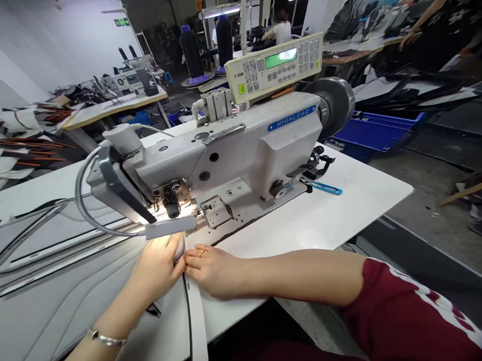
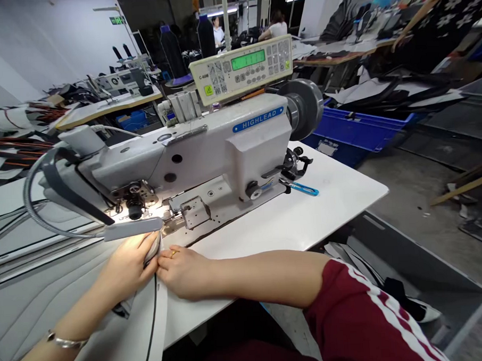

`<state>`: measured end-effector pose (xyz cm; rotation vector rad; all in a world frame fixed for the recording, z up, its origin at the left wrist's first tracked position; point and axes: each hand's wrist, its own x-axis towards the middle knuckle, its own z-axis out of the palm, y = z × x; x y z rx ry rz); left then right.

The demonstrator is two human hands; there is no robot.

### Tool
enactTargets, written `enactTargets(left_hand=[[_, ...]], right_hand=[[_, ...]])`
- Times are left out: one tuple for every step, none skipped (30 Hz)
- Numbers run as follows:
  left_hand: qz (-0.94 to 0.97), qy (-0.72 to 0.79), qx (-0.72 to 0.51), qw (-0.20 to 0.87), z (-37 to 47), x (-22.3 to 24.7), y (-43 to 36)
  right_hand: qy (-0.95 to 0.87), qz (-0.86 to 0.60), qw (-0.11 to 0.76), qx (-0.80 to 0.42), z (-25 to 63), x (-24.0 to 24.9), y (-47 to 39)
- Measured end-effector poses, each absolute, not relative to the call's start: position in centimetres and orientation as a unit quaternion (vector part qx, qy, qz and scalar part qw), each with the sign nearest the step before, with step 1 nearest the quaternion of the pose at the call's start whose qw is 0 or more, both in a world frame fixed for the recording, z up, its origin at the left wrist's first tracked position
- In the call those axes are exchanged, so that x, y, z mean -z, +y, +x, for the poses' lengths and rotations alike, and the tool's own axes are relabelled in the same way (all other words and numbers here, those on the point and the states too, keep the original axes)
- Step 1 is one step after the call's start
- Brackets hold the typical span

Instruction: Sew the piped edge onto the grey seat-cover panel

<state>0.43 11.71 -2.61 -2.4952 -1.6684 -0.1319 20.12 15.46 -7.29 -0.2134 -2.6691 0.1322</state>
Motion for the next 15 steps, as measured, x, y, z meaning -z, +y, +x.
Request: enactTargets(left_hand=[[-0.834,-0.546,0.041,0.070,0.0,2.2,11.0],[-0.839,-0.538,0.035,0.076,-0.7,1.8,10.1],[-0.841,-0.533,0.024,0.087,-1.6,1.3,9.1],[-0.842,-0.530,0.012,0.099,-2.6,0.8,8.1],[-0.841,-0.531,0.001,0.107,-3.6,0.2,7.3],[-0.838,-0.536,-0.006,0.107,-4.5,-0.4,6.7],[-0.836,-0.541,-0.009,0.097,-5.2,-1.2,6.5],[-0.836,-0.543,-0.011,0.075,-5.7,-2.0,6.6],[-0.837,-0.545,-0.014,0.047,-5.8,-2.8,7.0],[-0.837,-0.546,-0.020,0.018,-5.8,-3.7,7.6],[-0.836,-0.548,-0.029,-0.008,-5.4,-4.6,8.5],[-0.834,-0.549,-0.041,-0.029,-5.0,-5.4,9.3],[-0.832,-0.551,-0.053,-0.042,-4.4,-6.2,10.1],[-0.830,-0.551,-0.064,-0.048,-3.9,-6.8,10.7],[-0.830,-0.551,-0.073,-0.045,-3.4,-7.3,11.2]], right_hand=[[-0.965,-0.076,0.241,-0.074,20.1,7.3,15.6],[-0.958,-0.074,0.257,-0.104,20.1,7.3,15.6],[-0.950,-0.069,0.272,-0.136,20.0,7.3,15.6],[-0.943,-0.061,0.282,-0.164,20.0,7.1,15.5],[-0.938,-0.051,0.286,-0.188,19.8,6.9,15.3],[-0.936,-0.043,0.280,-0.207,19.6,6.5,15.0],[-0.938,-0.036,0.264,-0.222,19.2,6.0,14.6],[-0.941,-0.034,0.242,-0.234,18.8,5.5,14.2],[-0.944,-0.043,0.215,-0.246,18.2,4.8,13.7],[-0.947,-0.060,0.183,-0.259,17.4,4.2,13.2],[-0.949,-0.079,0.147,-0.268,16.5,3.6,12.8],[-0.949,-0.100,0.114,-0.275,15.5,3.2,12.4],[-0.949,-0.118,0.086,-0.278,14.4,2.9,12.1],[-0.949,-0.132,0.071,-0.278,13.2,2.8,11.9],[-0.950,-0.140,0.071,-0.269,11.9,2.8,11.8]])
